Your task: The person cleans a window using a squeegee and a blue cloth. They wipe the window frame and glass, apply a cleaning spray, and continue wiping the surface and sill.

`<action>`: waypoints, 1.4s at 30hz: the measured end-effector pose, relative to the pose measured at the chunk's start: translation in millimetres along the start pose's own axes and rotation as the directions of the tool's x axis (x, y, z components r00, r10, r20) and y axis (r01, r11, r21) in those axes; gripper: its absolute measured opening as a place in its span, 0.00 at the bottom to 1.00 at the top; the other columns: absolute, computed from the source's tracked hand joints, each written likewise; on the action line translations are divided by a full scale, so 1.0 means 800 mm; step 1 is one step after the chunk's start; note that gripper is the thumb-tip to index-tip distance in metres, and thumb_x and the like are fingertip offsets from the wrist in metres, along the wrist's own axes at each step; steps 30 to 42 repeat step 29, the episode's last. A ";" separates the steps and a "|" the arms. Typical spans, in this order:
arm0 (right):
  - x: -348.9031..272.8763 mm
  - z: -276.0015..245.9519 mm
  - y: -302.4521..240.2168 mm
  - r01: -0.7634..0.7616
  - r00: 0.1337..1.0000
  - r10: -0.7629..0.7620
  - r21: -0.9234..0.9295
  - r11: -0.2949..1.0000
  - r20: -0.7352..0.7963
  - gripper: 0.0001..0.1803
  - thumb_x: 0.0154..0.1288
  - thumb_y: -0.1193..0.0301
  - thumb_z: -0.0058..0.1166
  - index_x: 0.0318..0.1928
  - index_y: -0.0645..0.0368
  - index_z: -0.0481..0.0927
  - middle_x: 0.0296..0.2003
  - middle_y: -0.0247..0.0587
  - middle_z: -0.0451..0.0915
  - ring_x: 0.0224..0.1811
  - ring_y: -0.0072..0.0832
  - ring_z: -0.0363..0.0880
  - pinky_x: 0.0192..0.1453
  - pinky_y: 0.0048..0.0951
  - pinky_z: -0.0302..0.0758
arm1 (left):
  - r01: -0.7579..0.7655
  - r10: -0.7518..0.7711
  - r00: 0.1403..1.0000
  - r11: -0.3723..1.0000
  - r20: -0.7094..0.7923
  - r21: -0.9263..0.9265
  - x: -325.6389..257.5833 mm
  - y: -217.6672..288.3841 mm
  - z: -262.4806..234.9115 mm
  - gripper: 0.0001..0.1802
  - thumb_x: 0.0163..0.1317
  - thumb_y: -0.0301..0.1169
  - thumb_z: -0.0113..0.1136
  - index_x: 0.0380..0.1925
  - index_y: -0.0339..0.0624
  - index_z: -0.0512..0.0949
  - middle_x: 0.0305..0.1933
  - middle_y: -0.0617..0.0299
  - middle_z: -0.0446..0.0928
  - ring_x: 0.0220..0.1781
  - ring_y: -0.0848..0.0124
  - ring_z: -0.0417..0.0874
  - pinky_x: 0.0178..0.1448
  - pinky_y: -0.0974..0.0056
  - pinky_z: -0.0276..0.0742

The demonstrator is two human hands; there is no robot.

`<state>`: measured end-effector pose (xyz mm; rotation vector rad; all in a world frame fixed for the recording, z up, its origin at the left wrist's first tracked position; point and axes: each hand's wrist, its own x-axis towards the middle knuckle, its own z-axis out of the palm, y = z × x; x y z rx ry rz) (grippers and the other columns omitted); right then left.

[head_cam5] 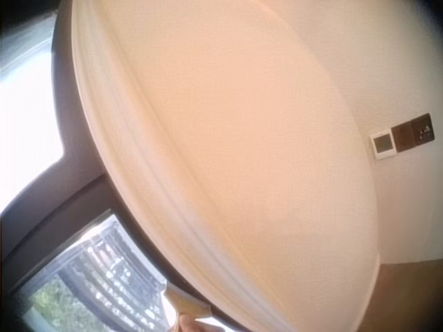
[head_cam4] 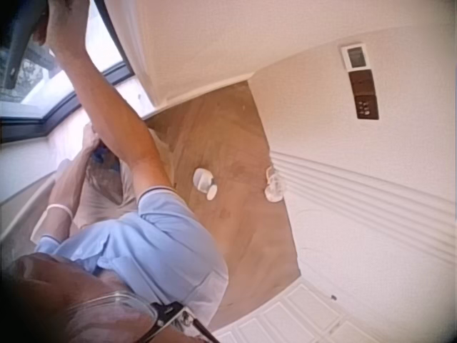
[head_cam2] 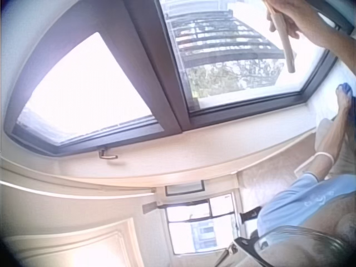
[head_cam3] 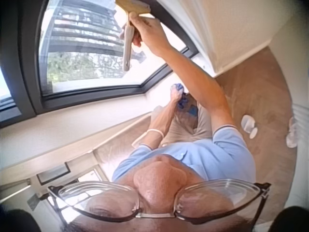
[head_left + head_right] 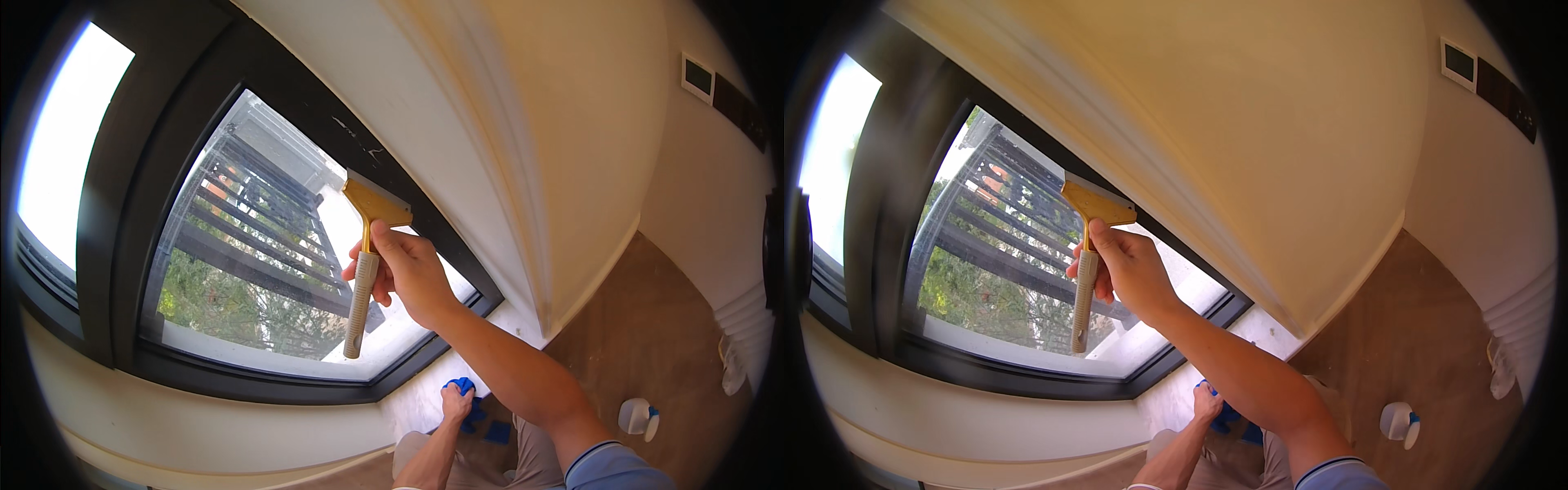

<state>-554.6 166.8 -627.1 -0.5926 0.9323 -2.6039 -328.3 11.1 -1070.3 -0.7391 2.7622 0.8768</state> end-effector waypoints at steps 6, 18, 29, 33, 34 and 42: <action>0.010 -0.003 -0.004 0.024 1.000 -0.024 0.013 1.000 -0.020 0.34 0.88 0.44 0.39 0.46 0.63 0.83 0.35 0.47 0.90 0.16 0.21 0.72 0.23 0.22 0.71 | 0.005 -0.005 1.000 1.000 -0.017 0.012 -0.003 0.012 -0.010 0.24 0.58 0.44 0.76 0.36 0.36 0.76 0.41 0.38 0.76 0.46 0.43 0.80 0.53 0.45 0.78; 0.020 0.025 -0.012 -0.030 0.999 0.029 0.031 0.999 0.033 0.33 0.88 0.45 0.40 0.45 0.64 0.83 0.35 0.49 0.90 0.16 0.22 0.75 0.22 0.22 0.73 | -0.008 0.008 1.000 0.997 -0.008 -0.071 0.010 -0.021 0.005 0.26 0.59 0.46 0.77 0.38 0.36 0.75 0.43 0.38 0.77 0.47 0.42 0.80 0.54 0.45 0.78; 0.032 0.029 -0.019 0.056 0.998 -0.058 0.088 0.995 0.016 0.31 0.88 0.46 0.43 0.42 0.62 0.83 0.32 0.46 0.90 0.15 0.19 0.75 0.22 0.22 0.73 | 0.052 -0.052 0.997 0.999 0.058 0.003 0.010 0.000 -0.005 0.24 0.59 0.46 0.76 0.38 0.37 0.76 0.46 0.34 0.78 0.52 0.40 0.81 0.60 0.45 0.79; 0.032 0.029 -0.019 0.056 0.998 -0.058 0.088 0.995 0.016 0.31 0.88 0.46 0.43 0.42 0.62 0.83 0.32 0.46 0.90 0.15 0.19 0.75 0.22 0.22 0.73 | 0.052 -0.052 0.997 0.999 0.058 0.003 0.010 0.000 -0.005 0.24 0.59 0.46 0.76 0.38 0.37 0.76 0.46 0.34 0.78 0.52 0.40 0.81 0.60 0.45 0.79; 0.032 0.029 -0.019 0.056 0.998 -0.058 0.088 0.995 0.016 0.31 0.88 0.46 0.43 0.42 0.62 0.83 0.32 0.46 0.90 0.15 0.19 0.75 0.22 0.22 0.73 | 0.052 -0.052 0.997 0.999 0.058 0.003 0.010 0.000 -0.005 0.24 0.59 0.46 0.76 0.38 0.37 0.76 0.46 0.34 0.78 0.52 0.40 0.81 0.60 0.45 0.79; 0.032 0.029 -0.019 0.056 0.998 -0.058 0.088 0.995 0.016 0.31 0.88 0.46 0.43 0.42 0.62 0.83 0.32 0.46 0.90 0.15 0.19 0.75 0.22 0.22 0.73 | 0.052 -0.052 0.997 0.999 0.058 0.003 0.010 0.000 -0.005 0.24 0.59 0.46 0.76 0.38 0.37 0.76 0.46 0.34 0.78 0.52 0.40 0.81 0.60 0.45 0.79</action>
